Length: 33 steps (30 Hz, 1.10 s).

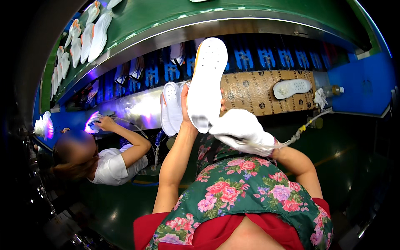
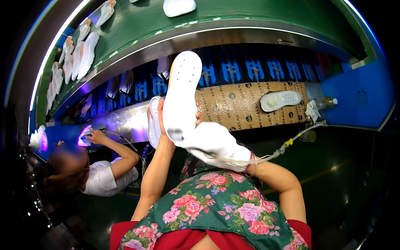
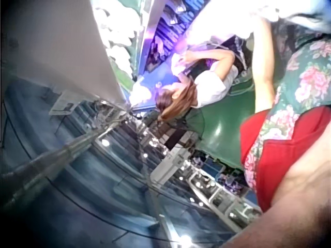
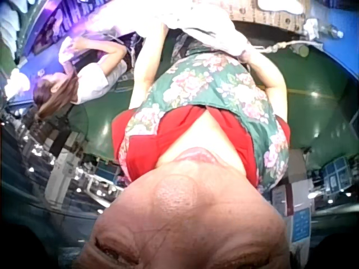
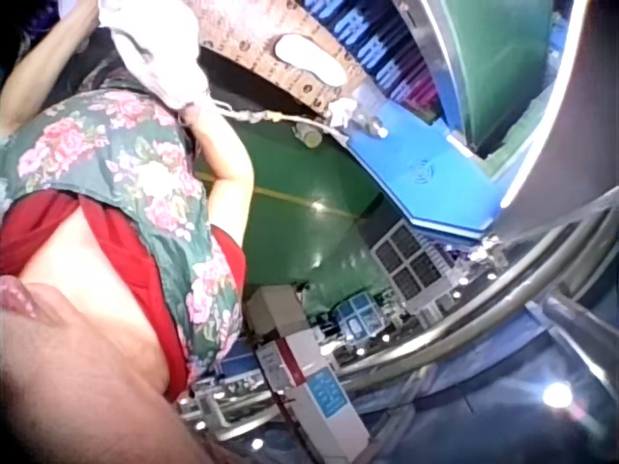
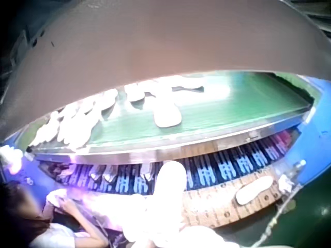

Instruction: The person uses a brush to apply a liquid substance to the underside of white shoe soles, reaching for new soles from a conveyor and placing finished ones back.

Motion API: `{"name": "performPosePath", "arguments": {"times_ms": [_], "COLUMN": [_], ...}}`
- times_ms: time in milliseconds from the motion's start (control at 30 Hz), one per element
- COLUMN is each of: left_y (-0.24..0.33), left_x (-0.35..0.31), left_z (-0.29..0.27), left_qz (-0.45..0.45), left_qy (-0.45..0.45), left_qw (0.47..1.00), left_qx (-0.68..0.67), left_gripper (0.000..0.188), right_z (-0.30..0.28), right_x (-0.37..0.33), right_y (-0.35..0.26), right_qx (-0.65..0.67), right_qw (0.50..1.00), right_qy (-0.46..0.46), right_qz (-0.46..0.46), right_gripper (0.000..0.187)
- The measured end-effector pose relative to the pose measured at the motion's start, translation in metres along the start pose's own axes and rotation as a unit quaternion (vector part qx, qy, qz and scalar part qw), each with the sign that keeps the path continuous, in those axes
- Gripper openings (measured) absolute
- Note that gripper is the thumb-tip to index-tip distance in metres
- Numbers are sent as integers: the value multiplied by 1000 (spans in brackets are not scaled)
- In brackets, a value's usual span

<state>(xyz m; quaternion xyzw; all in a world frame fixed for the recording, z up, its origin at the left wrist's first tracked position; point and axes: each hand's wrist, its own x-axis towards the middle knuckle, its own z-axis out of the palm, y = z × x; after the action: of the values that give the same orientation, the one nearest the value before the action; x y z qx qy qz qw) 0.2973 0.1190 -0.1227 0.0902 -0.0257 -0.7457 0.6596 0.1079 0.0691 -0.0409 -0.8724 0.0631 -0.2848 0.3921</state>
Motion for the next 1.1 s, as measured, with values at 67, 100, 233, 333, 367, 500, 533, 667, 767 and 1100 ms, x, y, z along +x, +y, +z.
{"name": "performPosePath", "arguments": {"times_ms": [67, 100, 233, 333, 367, 500, 533, 667, 767, 1100], "left_y": [9, 13, 34, 77, 97, 156, 165, 202, 208, 189], "left_x": [-8, -13, -22, -14, -1, 66, 82, 139, 169, 50], "left_z": [-4, -2, 28, 48, 57, 94, 99, 84, 85, 82], "left_qz": [23, 48, 107, 87, 82, 88, 111, 184, 263, 281], "left_qy": [-4, -19, -134, -261, -300, -238, -159, -32, -55, 96], "left_qw": [1000, 998, 981, 956, 943, 967, 980, 964, 957, 943], "left_qx": [18, 45, 89, 103, 117, 18, -53, -188, -112, 149], "left_gripper": [93, 96, 109, 111, 110, 100, 94, 78, 76, 54], "right_z": [-11, -18, -42, -32, -28, -10, -6, 4, 8, 20], "right_x": [-5, -10, -38, -68, -70, -73, -72, -75, -79, -81], "right_y": [-2, -1, 24, 41, 43, 52, 56, 68, 69, 85], "right_qx": [255, 335, 536, 533, 523, 498, 495, 478, 477, 460], "right_qw": [959, 921, 782, 738, 735, 723, 718, 739, 739, 729], "right_qy": [43, 74, 222, 316, 317, 332, 340, 332, 323, 340], "right_qz": [116, 186, 227, 269, 292, 345, 352, 340, 349, 376], "right_gripper": [24, 22, 18, 18, 18, 19, 20, 21, 20, 24]}}
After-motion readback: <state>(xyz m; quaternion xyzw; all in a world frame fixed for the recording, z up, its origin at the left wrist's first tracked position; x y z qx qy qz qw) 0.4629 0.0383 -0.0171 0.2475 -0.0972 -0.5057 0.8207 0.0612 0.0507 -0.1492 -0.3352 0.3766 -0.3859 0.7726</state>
